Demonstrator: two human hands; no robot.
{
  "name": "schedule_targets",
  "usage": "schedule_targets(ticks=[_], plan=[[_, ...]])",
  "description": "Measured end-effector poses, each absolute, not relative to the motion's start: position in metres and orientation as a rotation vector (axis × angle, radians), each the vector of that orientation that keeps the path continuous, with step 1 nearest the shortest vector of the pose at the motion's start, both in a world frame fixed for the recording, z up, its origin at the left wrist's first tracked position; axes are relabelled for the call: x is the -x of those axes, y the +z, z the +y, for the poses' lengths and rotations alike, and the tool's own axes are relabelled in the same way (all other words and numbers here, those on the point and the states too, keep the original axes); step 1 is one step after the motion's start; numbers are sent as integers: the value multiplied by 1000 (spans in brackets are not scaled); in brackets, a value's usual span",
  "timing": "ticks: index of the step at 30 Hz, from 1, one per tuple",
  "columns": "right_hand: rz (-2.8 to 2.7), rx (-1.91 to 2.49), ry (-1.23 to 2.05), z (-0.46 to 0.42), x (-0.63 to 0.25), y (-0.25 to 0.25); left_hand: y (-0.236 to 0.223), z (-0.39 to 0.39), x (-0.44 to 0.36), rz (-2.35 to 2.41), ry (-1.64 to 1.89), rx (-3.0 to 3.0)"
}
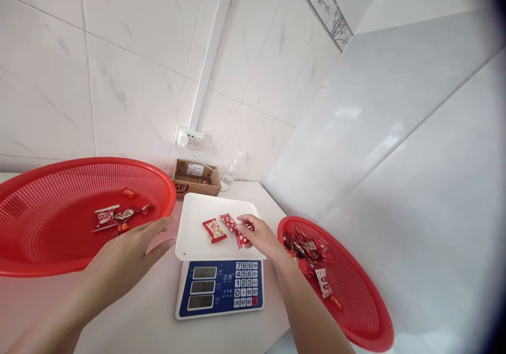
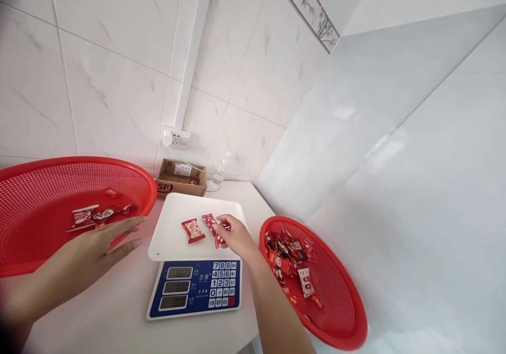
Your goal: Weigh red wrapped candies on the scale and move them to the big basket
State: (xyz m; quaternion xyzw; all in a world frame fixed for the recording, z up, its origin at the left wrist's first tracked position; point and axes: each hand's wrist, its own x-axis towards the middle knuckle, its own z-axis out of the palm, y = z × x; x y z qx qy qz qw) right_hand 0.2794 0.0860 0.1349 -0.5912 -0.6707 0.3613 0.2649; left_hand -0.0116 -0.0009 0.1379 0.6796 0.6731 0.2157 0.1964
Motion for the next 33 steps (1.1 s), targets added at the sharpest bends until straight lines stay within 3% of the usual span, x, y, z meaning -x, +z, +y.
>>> schedule_targets(ticks=[9,19,25,33], plan=[[-1798,1662,728,89,-292,129,142,-3,11,1880,588,-1888],[-1656,1591,970,87,-283,125,136,-1,13,1864,593,-1919],[-1919,1738,456,90,-296,122,132,1,15,1833,591,-1953],[-1989,1721,478,92,-300,122,134,1,14,1840,571,-1940]])
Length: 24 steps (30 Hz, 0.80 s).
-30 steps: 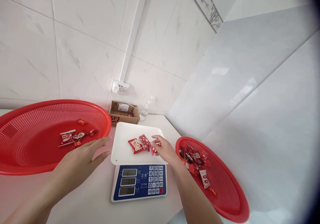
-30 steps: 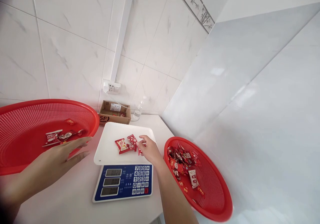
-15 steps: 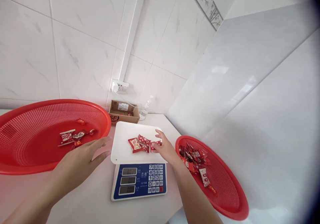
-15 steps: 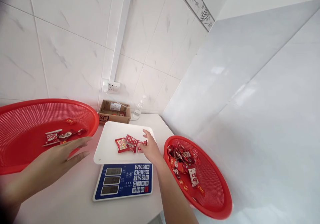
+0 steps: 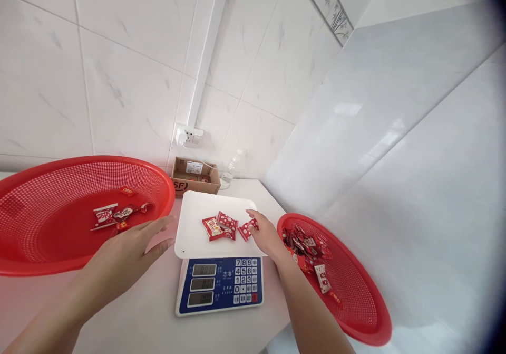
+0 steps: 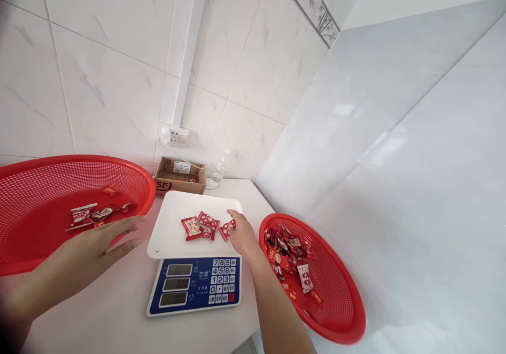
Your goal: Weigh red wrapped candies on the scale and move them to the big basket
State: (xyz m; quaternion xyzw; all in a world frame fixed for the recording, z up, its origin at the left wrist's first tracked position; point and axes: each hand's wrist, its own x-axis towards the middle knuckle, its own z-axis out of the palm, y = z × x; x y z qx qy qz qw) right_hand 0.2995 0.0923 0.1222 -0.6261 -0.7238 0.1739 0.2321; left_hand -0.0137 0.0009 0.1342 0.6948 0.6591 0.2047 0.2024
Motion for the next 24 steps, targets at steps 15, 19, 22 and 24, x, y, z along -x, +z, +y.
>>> schedule_targets(ticks=[15,19,22,24], plan=[[-2059,1630,438,98,-292,109,130,1,15,1821,584,-1953],[-2148,1588,294,90,-279,111,135,0,13,1828,549,-1949],[-2319,1491,290,79,-261,117,136,-1,13,1821,553,-1929],[-2410,1463,322,72,-249,121,134,-1,14,1816,565,-1936]])
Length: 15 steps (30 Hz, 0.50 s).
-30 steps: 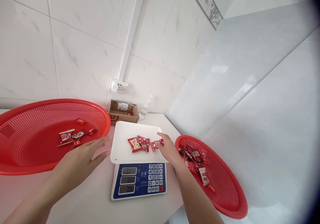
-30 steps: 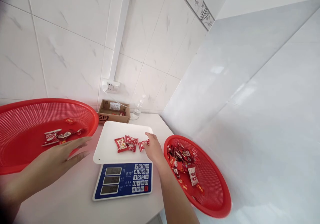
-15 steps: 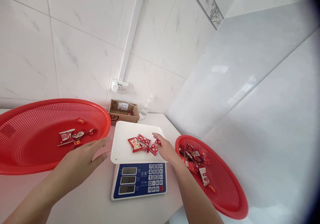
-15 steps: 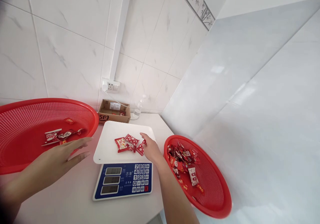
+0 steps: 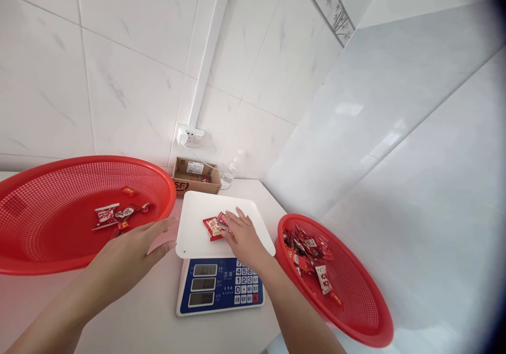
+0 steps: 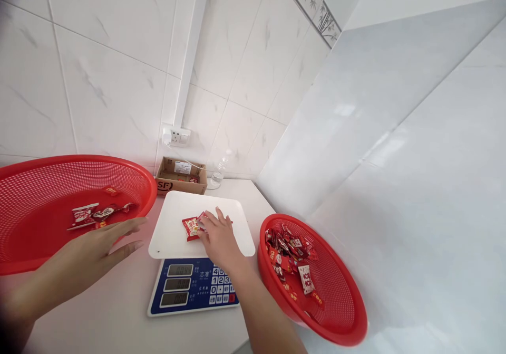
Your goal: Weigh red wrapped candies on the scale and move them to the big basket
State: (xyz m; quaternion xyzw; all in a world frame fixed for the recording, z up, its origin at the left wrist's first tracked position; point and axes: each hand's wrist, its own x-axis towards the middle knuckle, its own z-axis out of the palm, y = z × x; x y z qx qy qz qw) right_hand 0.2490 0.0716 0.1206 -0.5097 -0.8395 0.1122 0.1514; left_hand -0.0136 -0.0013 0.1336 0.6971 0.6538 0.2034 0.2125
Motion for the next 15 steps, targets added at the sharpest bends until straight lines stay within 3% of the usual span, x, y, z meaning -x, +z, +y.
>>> schedule_targets(ticks=[7,15], plan=[[-2529,1514,373,65,-230,122,126,2,16,1798,557,-2026],[-2591,1558,209,57,-229,112,139,-2,11,1832,533,-1952]])
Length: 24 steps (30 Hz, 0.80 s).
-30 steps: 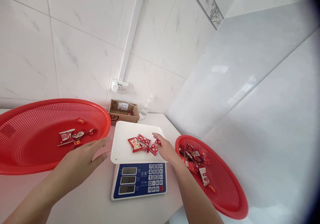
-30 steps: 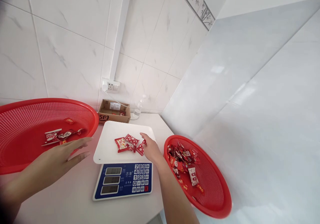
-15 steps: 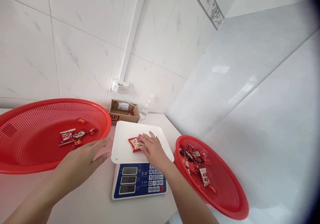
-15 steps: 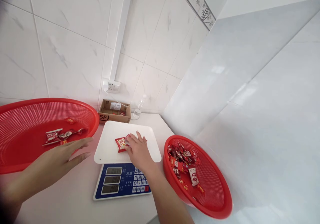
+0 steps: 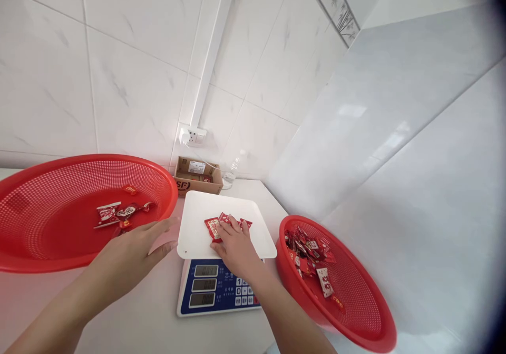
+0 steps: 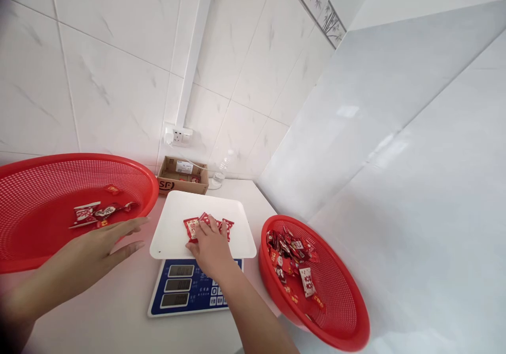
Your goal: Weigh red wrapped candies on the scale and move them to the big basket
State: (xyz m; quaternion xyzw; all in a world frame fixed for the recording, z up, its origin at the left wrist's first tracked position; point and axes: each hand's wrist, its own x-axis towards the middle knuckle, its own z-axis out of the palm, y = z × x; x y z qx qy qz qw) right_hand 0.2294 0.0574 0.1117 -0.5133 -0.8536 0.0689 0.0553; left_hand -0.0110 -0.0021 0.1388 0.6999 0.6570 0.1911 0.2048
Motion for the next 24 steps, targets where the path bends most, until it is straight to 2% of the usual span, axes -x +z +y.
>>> schedule_targets(ticks=[12,18,24], plan=[[-2491,1651,57,65,-227,108,134,0,12,1818,547,-1954],[-2464,1440,23,62,-228,107,141,-3,11,1807,554,-1928],[-2500,1483,43,61,-226,103,137,-3,11,1832,554,-1952]])
